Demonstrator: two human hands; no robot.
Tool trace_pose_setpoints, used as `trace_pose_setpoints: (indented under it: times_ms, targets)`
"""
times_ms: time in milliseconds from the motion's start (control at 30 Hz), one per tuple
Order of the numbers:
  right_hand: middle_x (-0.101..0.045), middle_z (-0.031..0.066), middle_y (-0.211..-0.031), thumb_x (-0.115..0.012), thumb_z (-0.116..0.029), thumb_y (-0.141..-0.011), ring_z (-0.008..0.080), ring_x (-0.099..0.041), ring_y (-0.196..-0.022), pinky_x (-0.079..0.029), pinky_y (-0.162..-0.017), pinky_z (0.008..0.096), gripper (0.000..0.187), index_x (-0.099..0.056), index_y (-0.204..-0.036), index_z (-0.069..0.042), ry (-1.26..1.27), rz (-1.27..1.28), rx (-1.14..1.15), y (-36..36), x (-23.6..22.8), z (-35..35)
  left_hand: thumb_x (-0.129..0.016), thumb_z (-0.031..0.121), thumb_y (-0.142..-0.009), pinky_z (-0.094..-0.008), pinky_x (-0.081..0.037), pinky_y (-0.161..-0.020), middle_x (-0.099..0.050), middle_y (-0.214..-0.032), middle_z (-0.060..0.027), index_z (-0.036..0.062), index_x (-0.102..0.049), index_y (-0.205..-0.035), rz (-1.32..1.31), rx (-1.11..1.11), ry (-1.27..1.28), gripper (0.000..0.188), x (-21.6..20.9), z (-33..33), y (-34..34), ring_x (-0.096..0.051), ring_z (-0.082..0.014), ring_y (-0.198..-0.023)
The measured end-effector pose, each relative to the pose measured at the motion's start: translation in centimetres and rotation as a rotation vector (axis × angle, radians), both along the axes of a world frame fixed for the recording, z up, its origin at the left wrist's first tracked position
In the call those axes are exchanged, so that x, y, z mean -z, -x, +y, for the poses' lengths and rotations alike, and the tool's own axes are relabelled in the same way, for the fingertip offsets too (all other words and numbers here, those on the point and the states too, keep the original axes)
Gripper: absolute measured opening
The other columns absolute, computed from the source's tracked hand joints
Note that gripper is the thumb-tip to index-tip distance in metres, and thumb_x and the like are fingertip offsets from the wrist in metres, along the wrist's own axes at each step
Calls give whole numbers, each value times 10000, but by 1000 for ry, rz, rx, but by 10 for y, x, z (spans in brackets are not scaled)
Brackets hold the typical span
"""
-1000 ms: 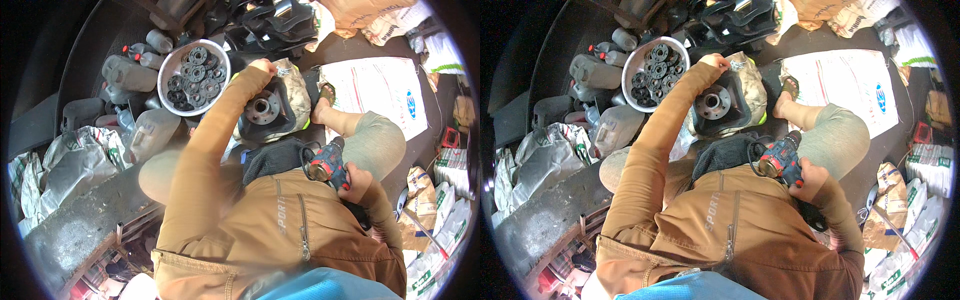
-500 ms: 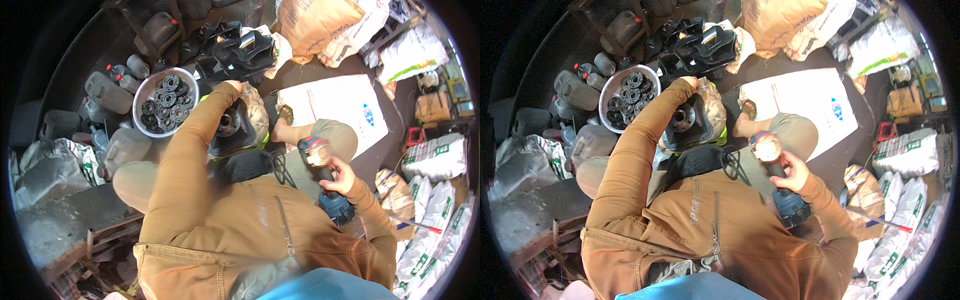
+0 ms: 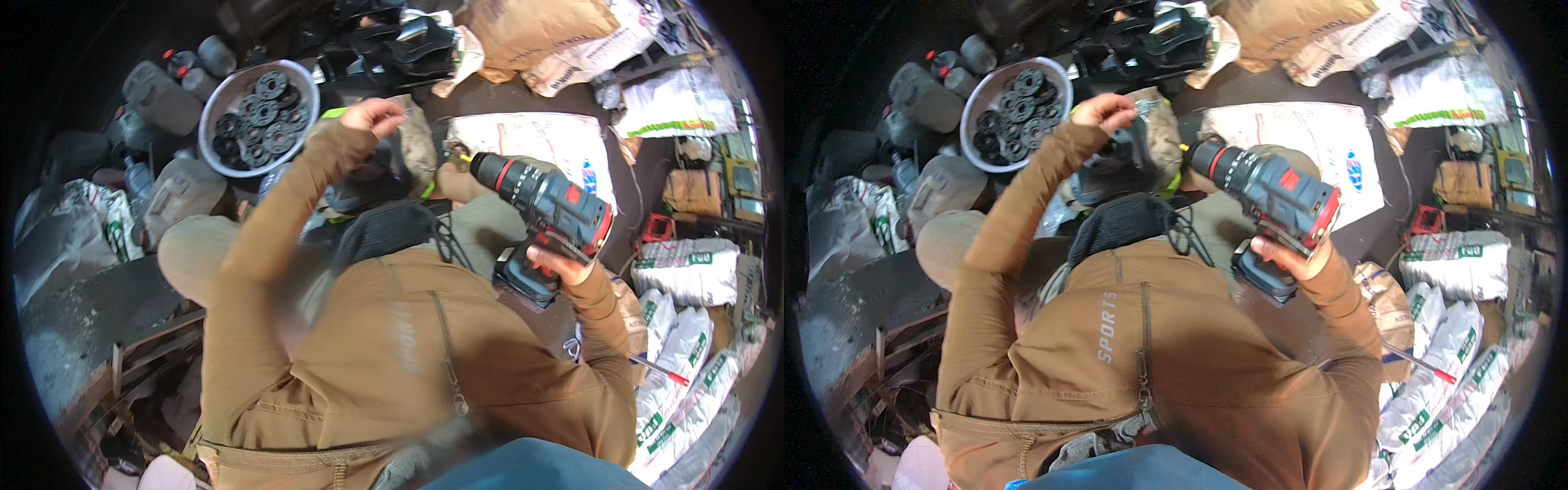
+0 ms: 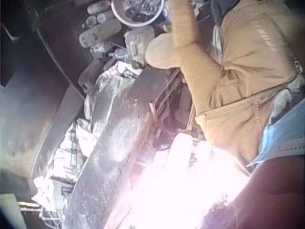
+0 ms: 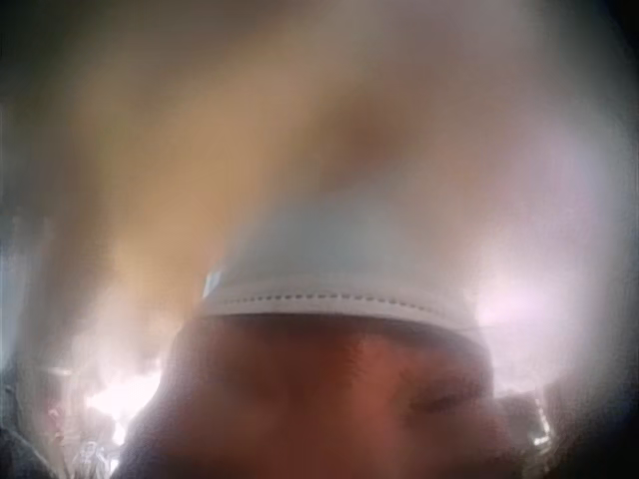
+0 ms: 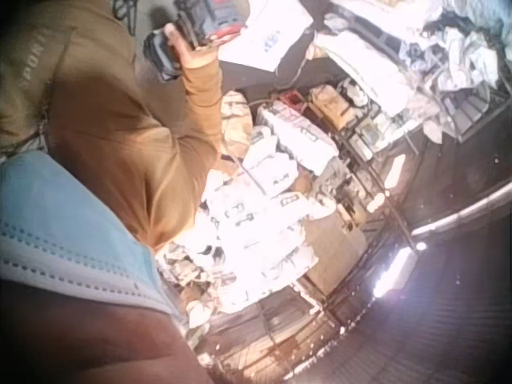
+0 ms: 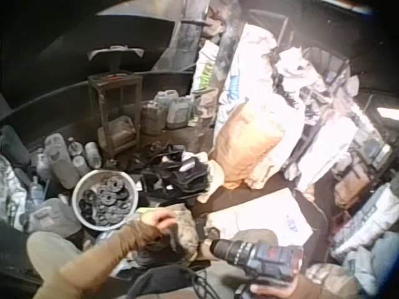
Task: The person sits on the floor and uses a cordless drill to fasten screws into a black plastic housing. They repeatedly pick up small circular parts from a white bowl, place them into the housing, and secure them with the drill.
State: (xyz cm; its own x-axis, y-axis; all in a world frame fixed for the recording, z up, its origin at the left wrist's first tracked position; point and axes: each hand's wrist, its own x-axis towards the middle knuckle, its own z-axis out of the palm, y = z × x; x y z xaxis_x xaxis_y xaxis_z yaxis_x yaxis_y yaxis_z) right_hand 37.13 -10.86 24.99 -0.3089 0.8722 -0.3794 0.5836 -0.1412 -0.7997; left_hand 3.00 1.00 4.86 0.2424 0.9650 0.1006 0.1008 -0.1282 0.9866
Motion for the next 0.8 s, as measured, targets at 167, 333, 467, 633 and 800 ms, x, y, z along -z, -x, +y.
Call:
trace_pose_setpoints:
  times_ms: [167, 333, 467, 633, 800]
  targets:
    - [-618, 54, -733, -707, -57, -772, 122, -590, -604, -473, -525, 270, 182, -612, -921, -14, 83, 82, -77, 34, 7, 25, -682, 48, -813, -241, -485, -693, -645, -913, -65, 28, -664, -899, 18, -212, -322, 90, -33, -72, 6, -602, -138, -803]
    - [-620, 58, -779, -660, -24, -755, 138, -593, -616, -474, -553, 276, 220, -608, -969, -12, 123, -15, -238, 49, 2, 37, -687, 76, -814, -241, -484, -652, -628, -895, -67, 38, -669, -913, -5, -230, -396, 107, -28, -83, 16, -590, -132, -718]
    - [-619, 54, -776, -654, -33, -742, 132, -585, -620, -467, -547, 272, 236, -617, -974, -22, 158, -49, -212, 59, -7, 41, -703, 89, -796, -257, -489, -648, -637, -877, -65, 50, -673, -893, 12, -241, -429, 109, -25, -84, 23, -598, -151, -724]
    - [-617, 58, -776, -639, -28, -711, 137, -586, -624, -477, -560, 276, 268, -617, -979, -21, 164, -65, -273, 69, -11, 45, -720, 68, -771, -263, -489, -639, -652, -852, -69, 44, -678, -869, 53, -250, -503, 110, -27, -83, 20, -607, -162, -734]
    - [-606, 61, -777, -630, -8, -688, 151, -584, -620, -482, -564, 283, 288, -615, -976, -21, -18, -154, -429, 71, -16, 48, -726, 60, -768, -257, -491, -618, -657, -849, -74, 33, -677, -866, 59, -269, -498, 112, -29, -82, 16, -602, -152, -705]
